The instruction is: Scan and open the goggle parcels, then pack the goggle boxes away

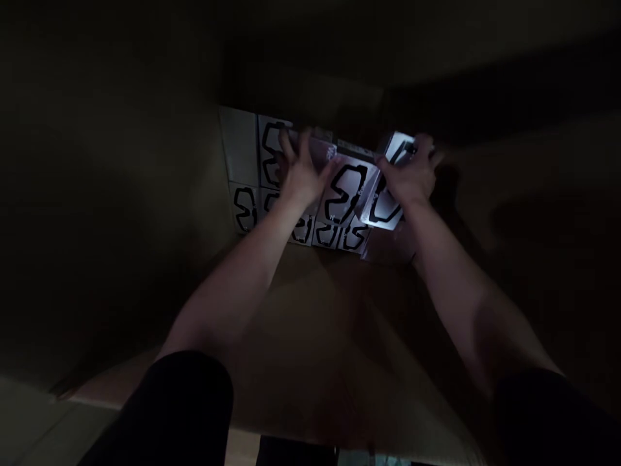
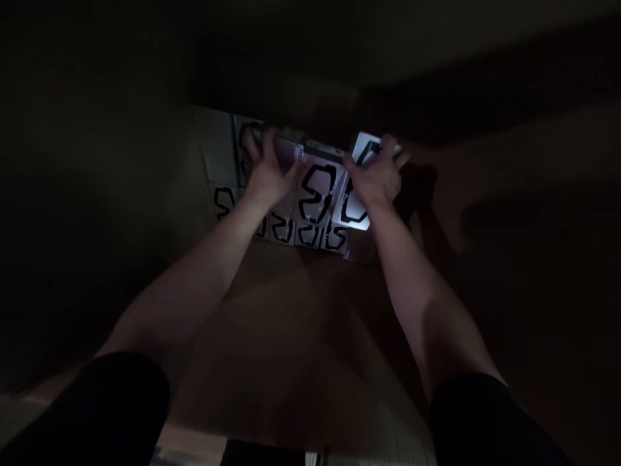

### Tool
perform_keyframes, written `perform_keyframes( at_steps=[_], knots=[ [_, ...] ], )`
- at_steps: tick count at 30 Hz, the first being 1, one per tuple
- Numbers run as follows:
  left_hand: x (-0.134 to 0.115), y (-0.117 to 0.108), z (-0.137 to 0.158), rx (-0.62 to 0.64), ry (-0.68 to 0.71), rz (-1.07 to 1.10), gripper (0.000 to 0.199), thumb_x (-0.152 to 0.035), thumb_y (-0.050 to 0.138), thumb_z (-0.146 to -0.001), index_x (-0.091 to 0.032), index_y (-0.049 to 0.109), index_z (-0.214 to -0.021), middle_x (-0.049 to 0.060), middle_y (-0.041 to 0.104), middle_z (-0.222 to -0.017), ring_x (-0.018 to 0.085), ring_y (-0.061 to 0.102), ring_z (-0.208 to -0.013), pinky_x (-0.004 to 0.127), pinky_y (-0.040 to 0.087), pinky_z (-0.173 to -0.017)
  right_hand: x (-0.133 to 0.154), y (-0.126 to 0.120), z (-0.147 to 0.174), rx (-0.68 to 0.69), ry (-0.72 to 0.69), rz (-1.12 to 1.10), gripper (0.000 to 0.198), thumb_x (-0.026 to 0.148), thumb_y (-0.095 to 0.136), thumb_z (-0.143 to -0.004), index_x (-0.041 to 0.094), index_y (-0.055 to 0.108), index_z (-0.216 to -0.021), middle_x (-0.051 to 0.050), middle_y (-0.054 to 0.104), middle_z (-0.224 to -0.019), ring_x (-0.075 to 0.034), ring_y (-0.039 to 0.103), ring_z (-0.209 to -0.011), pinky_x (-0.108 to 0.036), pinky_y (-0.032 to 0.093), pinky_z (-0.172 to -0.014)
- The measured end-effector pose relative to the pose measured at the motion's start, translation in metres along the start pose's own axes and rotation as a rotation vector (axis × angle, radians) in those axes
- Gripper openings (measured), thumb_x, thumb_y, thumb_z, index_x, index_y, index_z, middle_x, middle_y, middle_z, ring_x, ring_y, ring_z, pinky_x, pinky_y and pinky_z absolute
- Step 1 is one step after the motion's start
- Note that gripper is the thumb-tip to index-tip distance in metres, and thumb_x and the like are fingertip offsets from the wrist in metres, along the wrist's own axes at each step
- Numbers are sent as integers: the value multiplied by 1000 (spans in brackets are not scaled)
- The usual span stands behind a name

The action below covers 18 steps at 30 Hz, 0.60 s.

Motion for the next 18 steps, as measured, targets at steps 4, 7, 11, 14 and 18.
perform_keyframes(
  at_steps=[4, 7, 11, 14, 18],
  knots=[
    [-6, -17, -50, 41, -63, -74, 107, -85, 77, -78, -33, 41, -164, 6, 27, -177, 37, 25, -162, 69, 30, -133, 28, 11, -41, -72, -8, -54, 78, 71, 50, -106, 25, 26, -165, -22, 28, -163, -38, 62, -137, -63, 54, -108],
    [-15, -15, -55, 53, -43, -135, 106, -78, 80, -78, -35, 40, -166, 3, 19, -181, 41, 19, -163, 72, 26, -134, 29, 28, -33, -112, 40, -51, 91, 73, 62, -99, 24, 25, -167, -24, 29, -166, -38, 61, -138, -61, 55, -112],
    [-23, -1, -42, 19, 41, -107, 91, -72, 71, -88, -39, 40, -166, -2, 17, -183, 44, 12, -166, 75, 27, -132, 3, 50, -9, -37, 78, -36, 89, 61, 65, -102, 24, 24, -171, -25, 26, -170, -36, 57, -144, -57, 51, -118],
    [-15, 13, -35, 44, 70, -66, 98, -72, 77, -85, -34, 39, -167, 2, 19, -183, 48, 8, -167, 74, 27, -133, -11, 56, -5, 22, 71, -26, 85, 53, 64, -105, 20, 25, -173, -26, 25, -172, -33, 55, -146, -53, 51, -119],
    [7, 25, -30, 48, 89, -54, 98, -60, 83, -85, -29, 40, -167, 7, 16, -184, 50, 16, -167, 70, 26, -136, -13, 54, -13, 38, -7, 58, 80, 46, 61, -108, 12, 27, -171, -27, 34, -167, -28, 52, -145, -48, 51, -116]
  ],
)
Point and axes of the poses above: each hand's wrist, its own z-axis away from the middle knuckle, its own y-axis out of the palm, x = y × z, the point moved 3 cm from there along -z, towards the middle knuckle
